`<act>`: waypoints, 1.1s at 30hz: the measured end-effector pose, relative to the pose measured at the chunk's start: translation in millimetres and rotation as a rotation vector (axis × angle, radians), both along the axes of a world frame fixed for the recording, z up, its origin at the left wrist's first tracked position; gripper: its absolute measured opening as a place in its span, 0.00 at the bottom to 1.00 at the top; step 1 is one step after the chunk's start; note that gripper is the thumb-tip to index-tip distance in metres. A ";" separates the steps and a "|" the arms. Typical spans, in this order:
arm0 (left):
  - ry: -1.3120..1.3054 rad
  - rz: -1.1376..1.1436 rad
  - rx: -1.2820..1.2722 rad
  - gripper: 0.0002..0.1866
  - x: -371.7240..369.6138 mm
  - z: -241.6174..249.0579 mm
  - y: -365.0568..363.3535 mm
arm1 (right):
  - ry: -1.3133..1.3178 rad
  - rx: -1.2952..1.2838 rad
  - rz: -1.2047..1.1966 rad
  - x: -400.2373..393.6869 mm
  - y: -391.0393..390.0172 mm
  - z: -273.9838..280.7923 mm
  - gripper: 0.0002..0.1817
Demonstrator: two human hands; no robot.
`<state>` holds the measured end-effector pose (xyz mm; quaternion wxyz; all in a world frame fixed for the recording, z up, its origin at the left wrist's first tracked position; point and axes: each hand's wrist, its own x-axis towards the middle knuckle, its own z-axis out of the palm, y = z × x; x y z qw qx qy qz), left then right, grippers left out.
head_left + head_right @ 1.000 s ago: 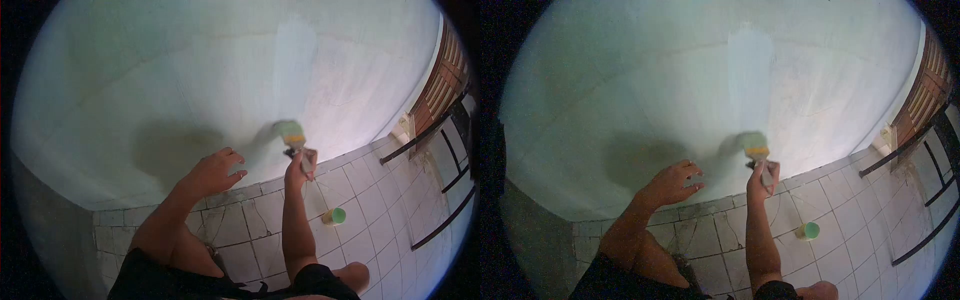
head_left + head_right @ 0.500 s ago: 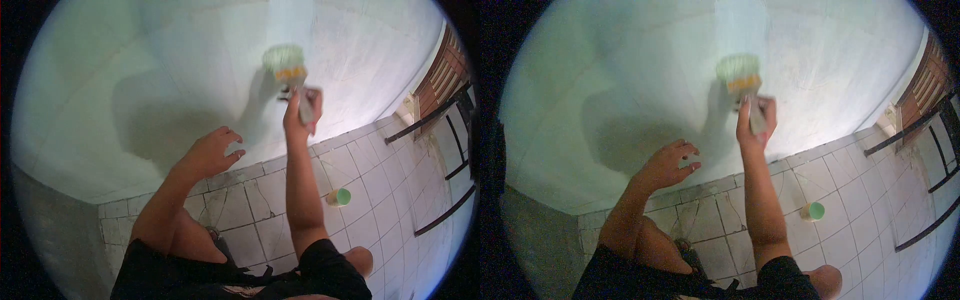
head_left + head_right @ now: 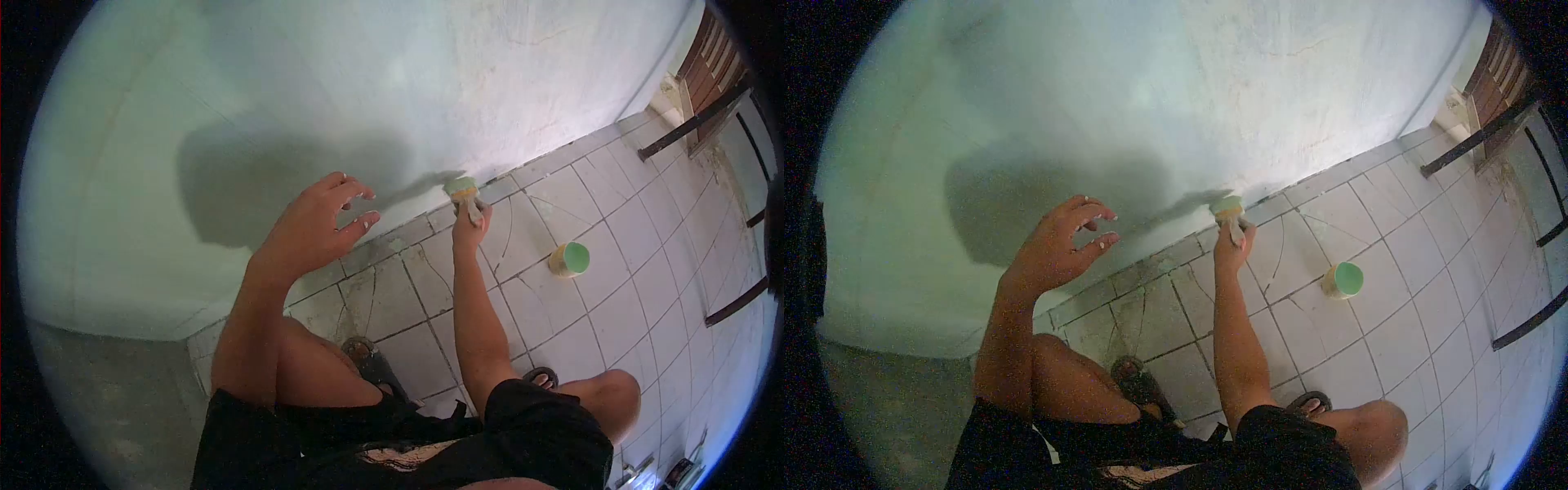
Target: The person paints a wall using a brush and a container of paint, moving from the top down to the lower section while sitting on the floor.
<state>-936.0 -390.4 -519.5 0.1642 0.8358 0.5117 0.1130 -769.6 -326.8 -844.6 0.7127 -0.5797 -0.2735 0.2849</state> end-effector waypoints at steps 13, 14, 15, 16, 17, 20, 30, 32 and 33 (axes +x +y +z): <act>0.037 0.001 -0.004 0.14 -7.0 -12.6 11.2 | 0.765 0.672 0.208 0.8 21.7 125.8 0.14; 0.039 0.000 -0.011 0.14 -8.9 -13.4 11.9 | 0.735 0.558 0.174 -5.9 21.3 111.8 0.14; 0.032 -0.006 -0.023 0.14 -11.4 -14.2 13.1 | 0.701 0.446 0.137 -11.5 21.9 95.1 0.14; 0.024 -0.012 -0.035 0.15 -12.0 -15.2 13.9 | 0.622 0.350 0.156 -16.1 28.9 53.0 0.14; 0.023 -0.015 -0.041 0.15 -10.7 -14.8 13.9 | 0.621 0.346 0.152 -18.6 27.2 31.4 0.14; 0.029 0.025 -0.070 0.14 -9.3 -12.2 11.8 | 0.677 0.183 0.118 -26.0 16.9 -14.1 0.14; 0.055 -0.028 -0.060 0.15 -7.5 -10.1 6.7 | 0.554 -0.100 0.054 -29.4 11.4 -52.4 0.11; 0.037 -0.041 -0.075 0.15 -8.7 -11.4 5.9 | 0.738 0.034 0.059 -37.7 17.0 1.7 0.12; 0.046 -0.037 -0.077 0.15 -10.4 -12.8 5.5 | 0.737 0.030 0.056 -35.7 16.9 10.8 0.12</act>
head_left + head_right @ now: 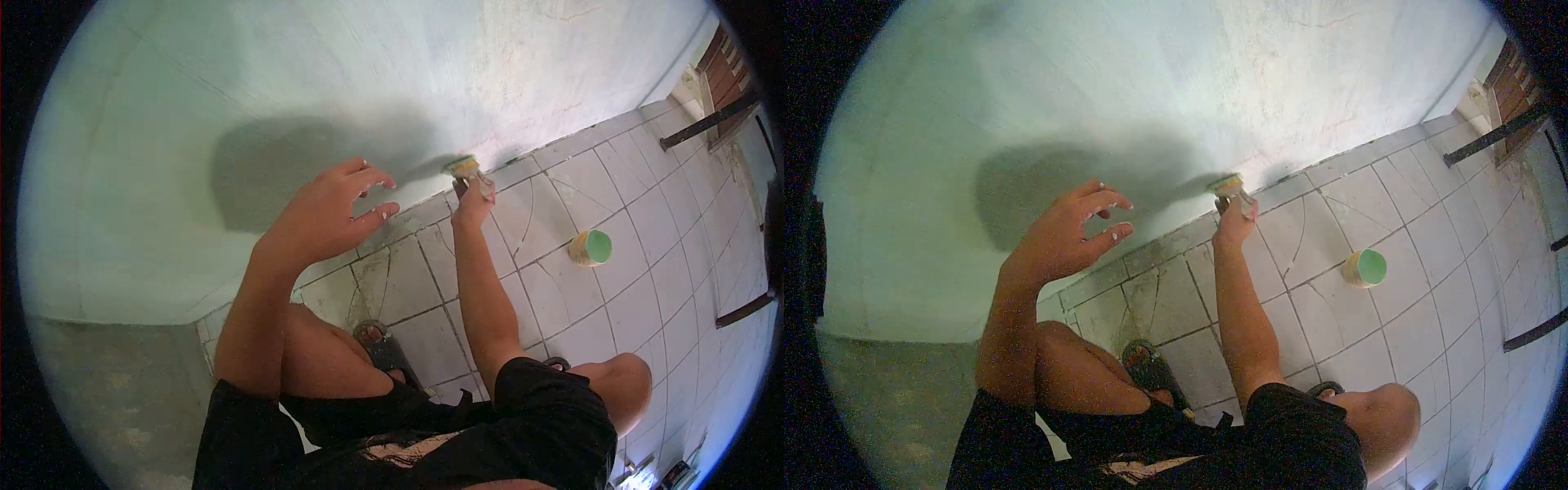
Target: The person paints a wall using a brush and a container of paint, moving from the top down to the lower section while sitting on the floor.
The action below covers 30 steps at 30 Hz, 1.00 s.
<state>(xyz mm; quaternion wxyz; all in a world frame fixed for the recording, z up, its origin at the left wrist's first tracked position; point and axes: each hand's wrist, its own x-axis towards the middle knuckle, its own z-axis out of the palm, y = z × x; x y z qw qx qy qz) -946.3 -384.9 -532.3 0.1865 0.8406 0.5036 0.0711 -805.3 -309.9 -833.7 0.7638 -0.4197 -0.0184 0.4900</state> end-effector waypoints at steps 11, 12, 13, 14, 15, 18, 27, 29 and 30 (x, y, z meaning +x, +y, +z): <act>-0.021 -0.084 0.025 0.14 -5.1 -10.8 5.4 | -0.016 0.233 -0.079 10.0 -7.1 -22.6 0.10; 0.002 -0.074 0.022 0.14 -5.3 -11.1 6.5 | -0.177 0.124 -0.056 8.1 -5.2 -48.9 0.10; 0.028 -0.064 0.018 0.14 -5.3 -11.3 7.5 | -0.161 0.110 -0.034 7.1 -7.4 -67.7 0.09; 0.034 -0.073 0.017 0.14 -3.9 -10.6 8.2 | -0.155 0.108 -0.043 8.0 -8.9 -84.9 0.09; 0.040 -0.057 -0.006 0.14 -2.5 -9.8 8.1 | -0.176 0.025 -0.019 11.1 -11.2 -101.0 0.08; 0.042 -0.051 -0.018 0.14 -0.2 -9.0 5.4 | -0.158 -0.053 -0.016 20.7 -21.5 -98.2 0.08; 0.035 -0.073 -0.026 0.14 1.6 -7.8 -2.4 | -0.225 -0.026 0.014 8.1 8.5 -64.0 0.10; 0.037 -0.076 -0.026 0.14 -0.6 -8.0 0.4 | -0.073 0.073 0.032 18.5 -4.7 -19.7 0.10; 0.035 -0.088 0.001 0.14 -0.9 -8.1 1.8 | 0.136 0.170 -0.039 22.7 -9.8 -2.8 0.11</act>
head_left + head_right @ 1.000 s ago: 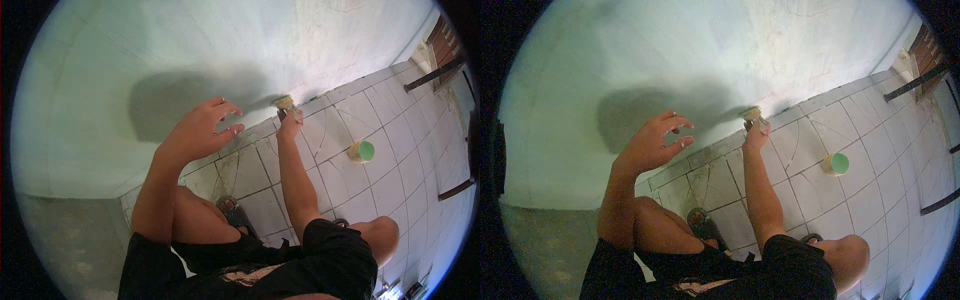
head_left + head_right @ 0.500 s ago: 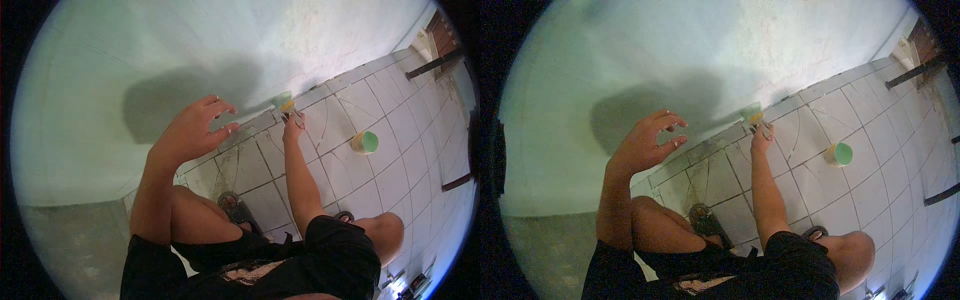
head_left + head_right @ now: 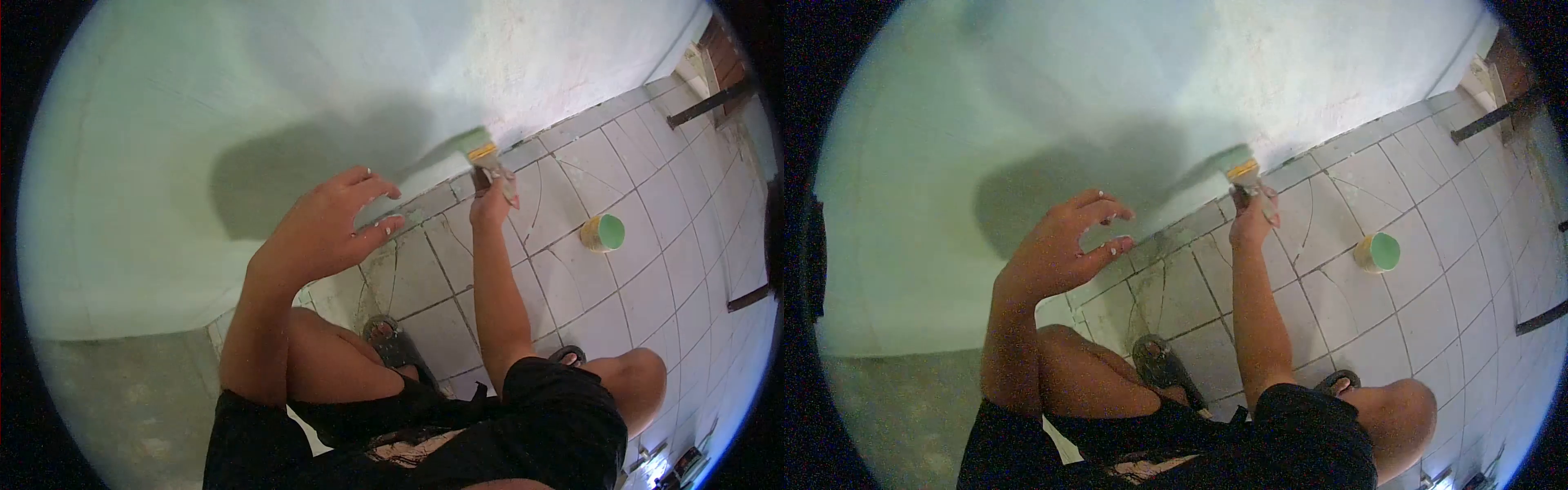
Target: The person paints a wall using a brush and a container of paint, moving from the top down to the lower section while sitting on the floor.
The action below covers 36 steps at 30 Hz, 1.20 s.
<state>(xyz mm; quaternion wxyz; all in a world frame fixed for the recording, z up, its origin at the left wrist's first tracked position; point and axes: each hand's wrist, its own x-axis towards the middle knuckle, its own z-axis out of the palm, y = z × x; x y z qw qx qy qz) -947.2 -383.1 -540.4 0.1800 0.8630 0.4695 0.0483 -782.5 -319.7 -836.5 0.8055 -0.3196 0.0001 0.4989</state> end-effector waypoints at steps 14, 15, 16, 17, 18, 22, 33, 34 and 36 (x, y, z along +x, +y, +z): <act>0.027 0.000 -0.055 0.16 3.2 -1.5 -1.2 | -0.462 -0.306 0.081 -13.6 -12.1 -114.7 0.07; 0.026 -0.004 -0.073 0.16 4.9 1.4 -2.3 | -0.624 -0.296 0.121 -12.4 -7.9 -118.0 0.08; 0.025 -0.012 -0.088 0.16 6.8 3.0 -3.0 | -0.622 -0.300 0.118 -14.3 -0.4 -113.1 0.08; 0.028 -0.019 -0.090 0.16 6.3 1.9 -3.8 | -0.632 -0.318 0.132 -19.9 9.9 -103.4 0.08; 0.034 -0.006 -0.066 0.15 4.8 0.1 -4.1 | -0.644 -0.333 0.143 -24.2 19.7 -92.9 0.08; 0.045 0.010 -0.025 0.14 3.4 0.1 -2.5 | -0.169 -0.187 0.011 -21.6 -2.1 -66.4 0.07; 0.028 -0.036 -0.081 0.14 0.4 -2.0 4.4 | -0.113 -0.058 -0.061 -14.9 15.4 -16.3 0.10; 0.003 -0.041 -0.078 0.14 -1.0 -3.0 3.6 | -0.006 0.004 -0.095 -11.1 8.4 -7.0 0.09; 0.010 -0.026 -0.088 0.15 -0.9 -4.5 4.7 | 0.111 0.055 -0.122 -3.4 1.7 -13.2 0.11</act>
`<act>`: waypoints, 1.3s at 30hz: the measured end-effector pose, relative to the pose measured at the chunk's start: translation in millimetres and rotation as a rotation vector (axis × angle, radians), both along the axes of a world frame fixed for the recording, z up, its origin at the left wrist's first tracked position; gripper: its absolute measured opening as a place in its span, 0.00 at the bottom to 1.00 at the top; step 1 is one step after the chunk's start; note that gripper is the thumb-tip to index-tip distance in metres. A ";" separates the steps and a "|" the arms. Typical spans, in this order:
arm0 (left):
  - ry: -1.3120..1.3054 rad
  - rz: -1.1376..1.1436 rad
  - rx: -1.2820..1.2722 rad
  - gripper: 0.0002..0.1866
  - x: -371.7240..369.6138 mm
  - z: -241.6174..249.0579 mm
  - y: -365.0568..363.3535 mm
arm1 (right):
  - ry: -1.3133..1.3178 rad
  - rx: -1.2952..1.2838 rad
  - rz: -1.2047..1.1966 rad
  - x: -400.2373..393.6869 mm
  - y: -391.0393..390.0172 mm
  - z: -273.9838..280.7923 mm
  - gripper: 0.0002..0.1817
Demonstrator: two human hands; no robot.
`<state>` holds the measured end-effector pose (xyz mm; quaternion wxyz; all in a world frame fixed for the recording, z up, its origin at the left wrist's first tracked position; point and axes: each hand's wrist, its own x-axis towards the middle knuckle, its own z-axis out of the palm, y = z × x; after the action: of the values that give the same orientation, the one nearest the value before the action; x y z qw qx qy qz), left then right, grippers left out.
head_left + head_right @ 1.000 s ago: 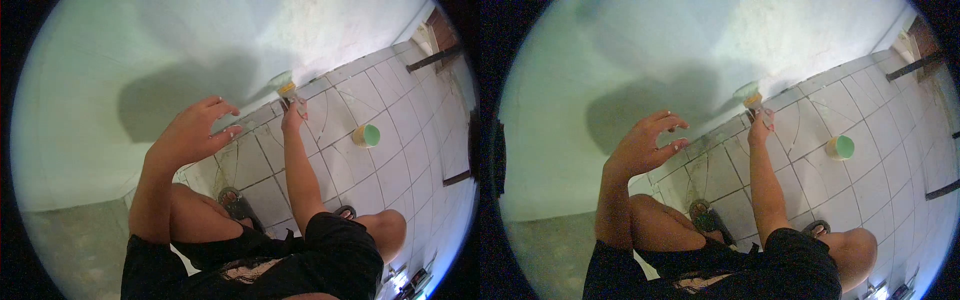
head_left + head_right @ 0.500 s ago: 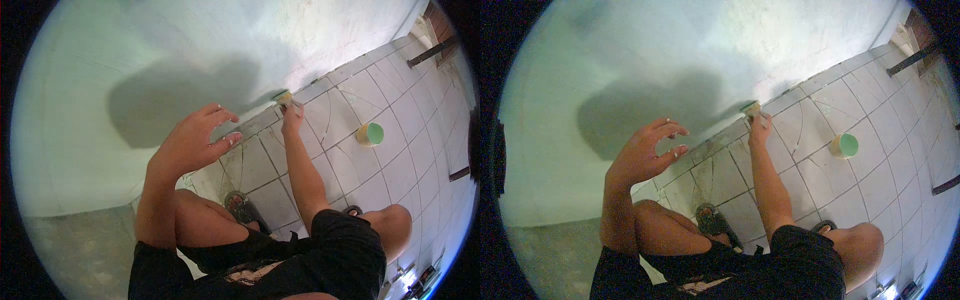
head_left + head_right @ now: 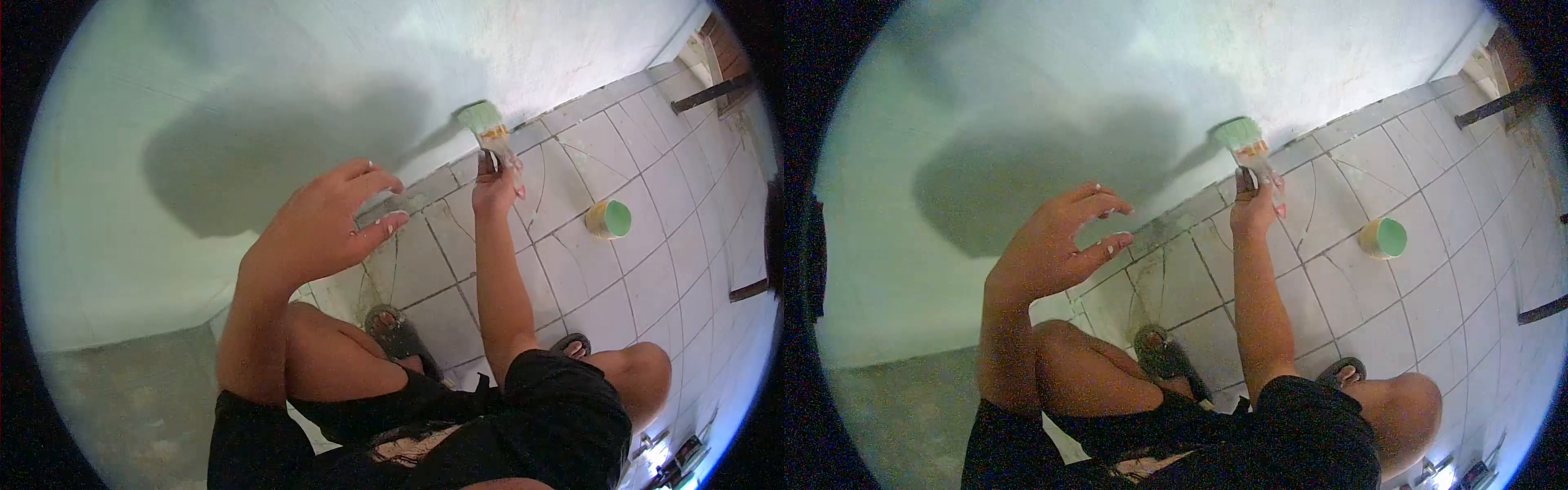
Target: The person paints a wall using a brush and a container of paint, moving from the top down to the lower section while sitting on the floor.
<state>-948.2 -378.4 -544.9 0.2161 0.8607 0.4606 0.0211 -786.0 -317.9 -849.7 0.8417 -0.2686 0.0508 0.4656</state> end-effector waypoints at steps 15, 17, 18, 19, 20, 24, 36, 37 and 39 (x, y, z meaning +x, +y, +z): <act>0.079 -0.022 -0.024 0.16 2.8 2.2 -16.0 | -0.790 -0.382 0.158 -10.6 10.9 -69.8 0.08; 0.101 -0.031 -0.042 0.17 3.4 3.3 -16.4 | -0.316 -0.172 0.149 -8.8 17.8 -30.3 0.08; 0.090 -0.029 -0.044 0.17 3.8 4.3 -17.4 | -0.315 -0.176 0.151 -3.5 11.2 -12.0 0.08; 0.076 -0.024 -0.046 0.17 3.8 4.9 -18.4 | -0.250 -0.161 0.131 2.8 3.4 6.9 0.07; 0.070 -0.017 -0.048 0.17 3.3 5.1 -18.5 | -0.187 -0.144 0.112 5.9 -1.7 16.0 0.07; 0.073 -0.031 -0.061 0.16 2.7 2.6 -17.9 | -0.291 -0.240 0.179 20.8 -10.9 -10.8 0.11; 0.106 -0.018 -0.063 0.17 2.6 2.3 -21.0 | -0.772 -0.770 -0.128 9.5 12.1 -91.2 0.21; 0.114 -0.022 -0.055 0.17 1.3 1.6 -20.7 | -0.765 -0.771 -0.128 7.8 7.8 -80.3 0.21; 0.125 -0.021 -0.062 0.17 -0.4 2.7 -19.2 | -0.726 -0.735 0.061 7.2 -5.7 -44.4 0.18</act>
<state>-948.6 -397.6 -542.1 0.2137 0.8578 0.4648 -0.0493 -778.8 -323.6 -894.1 0.6411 -0.6922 -0.0924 0.3183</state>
